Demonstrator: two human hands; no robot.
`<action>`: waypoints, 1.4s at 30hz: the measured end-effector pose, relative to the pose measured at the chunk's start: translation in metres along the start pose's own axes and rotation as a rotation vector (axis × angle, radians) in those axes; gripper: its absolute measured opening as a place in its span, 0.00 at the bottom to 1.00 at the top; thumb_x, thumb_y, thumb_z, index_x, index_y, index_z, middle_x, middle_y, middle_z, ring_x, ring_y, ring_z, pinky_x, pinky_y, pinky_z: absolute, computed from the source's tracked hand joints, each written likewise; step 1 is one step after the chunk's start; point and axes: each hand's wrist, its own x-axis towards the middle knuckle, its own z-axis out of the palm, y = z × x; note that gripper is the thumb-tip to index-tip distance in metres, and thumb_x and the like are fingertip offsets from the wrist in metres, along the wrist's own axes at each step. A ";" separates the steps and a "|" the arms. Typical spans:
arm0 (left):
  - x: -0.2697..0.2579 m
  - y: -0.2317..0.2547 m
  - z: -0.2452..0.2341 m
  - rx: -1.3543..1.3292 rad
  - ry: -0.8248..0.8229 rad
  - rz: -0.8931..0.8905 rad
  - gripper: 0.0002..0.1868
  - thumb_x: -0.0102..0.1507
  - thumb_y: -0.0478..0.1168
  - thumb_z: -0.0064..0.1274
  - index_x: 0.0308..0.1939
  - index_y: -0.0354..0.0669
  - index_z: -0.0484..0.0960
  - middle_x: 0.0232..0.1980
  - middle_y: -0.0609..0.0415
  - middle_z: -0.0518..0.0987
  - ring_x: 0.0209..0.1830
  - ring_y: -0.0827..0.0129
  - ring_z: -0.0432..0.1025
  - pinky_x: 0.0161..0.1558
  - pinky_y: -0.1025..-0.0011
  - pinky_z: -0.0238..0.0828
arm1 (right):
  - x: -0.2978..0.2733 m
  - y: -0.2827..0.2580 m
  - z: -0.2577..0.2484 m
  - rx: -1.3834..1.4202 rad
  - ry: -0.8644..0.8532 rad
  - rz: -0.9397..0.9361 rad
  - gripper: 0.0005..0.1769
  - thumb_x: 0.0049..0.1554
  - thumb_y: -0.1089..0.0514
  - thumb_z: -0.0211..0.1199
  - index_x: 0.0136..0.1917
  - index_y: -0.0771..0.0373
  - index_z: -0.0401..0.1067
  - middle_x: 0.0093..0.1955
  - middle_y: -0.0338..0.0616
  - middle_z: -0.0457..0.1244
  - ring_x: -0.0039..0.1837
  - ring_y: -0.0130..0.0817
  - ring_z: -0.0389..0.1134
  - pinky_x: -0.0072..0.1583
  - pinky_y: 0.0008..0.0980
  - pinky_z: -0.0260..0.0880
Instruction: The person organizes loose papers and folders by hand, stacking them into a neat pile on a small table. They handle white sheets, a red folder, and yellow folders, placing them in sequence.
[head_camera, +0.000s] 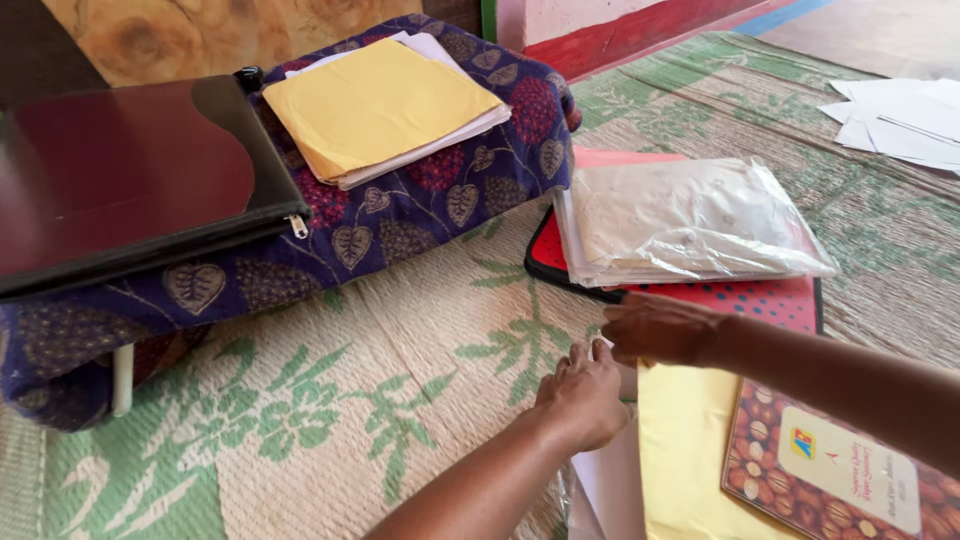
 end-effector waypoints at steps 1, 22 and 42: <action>0.000 0.003 -0.002 -0.058 0.008 -0.005 0.48 0.65 0.50 0.54 0.78 0.32 0.44 0.78 0.33 0.54 0.75 0.44 0.57 0.71 0.55 0.59 | -0.005 0.005 -0.005 0.073 0.057 0.013 0.08 0.56 0.54 0.61 0.37 0.56 0.71 0.43 0.35 0.62 0.54 0.34 0.63 0.58 0.34 0.65; 0.071 -0.029 -0.063 -0.862 0.107 0.035 0.22 0.57 0.28 0.60 0.55 0.33 0.76 0.51 0.40 0.83 0.47 0.57 0.82 0.49 0.63 0.82 | -0.028 0.028 -0.093 0.093 0.656 0.248 0.37 0.46 0.54 0.71 0.65 0.64 0.61 0.62 0.50 0.60 0.66 0.50 0.61 0.64 0.48 0.62; 0.001 -0.100 -0.196 -1.107 0.465 0.286 0.16 0.62 0.30 0.56 0.55 0.35 0.83 0.50 0.45 0.86 0.43 0.66 0.81 0.47 0.67 0.82 | -0.052 0.123 -0.008 1.102 0.778 1.174 0.59 0.51 0.32 0.70 0.76 0.76 0.51 0.64 0.65 0.60 0.61 0.57 0.68 0.60 0.52 0.72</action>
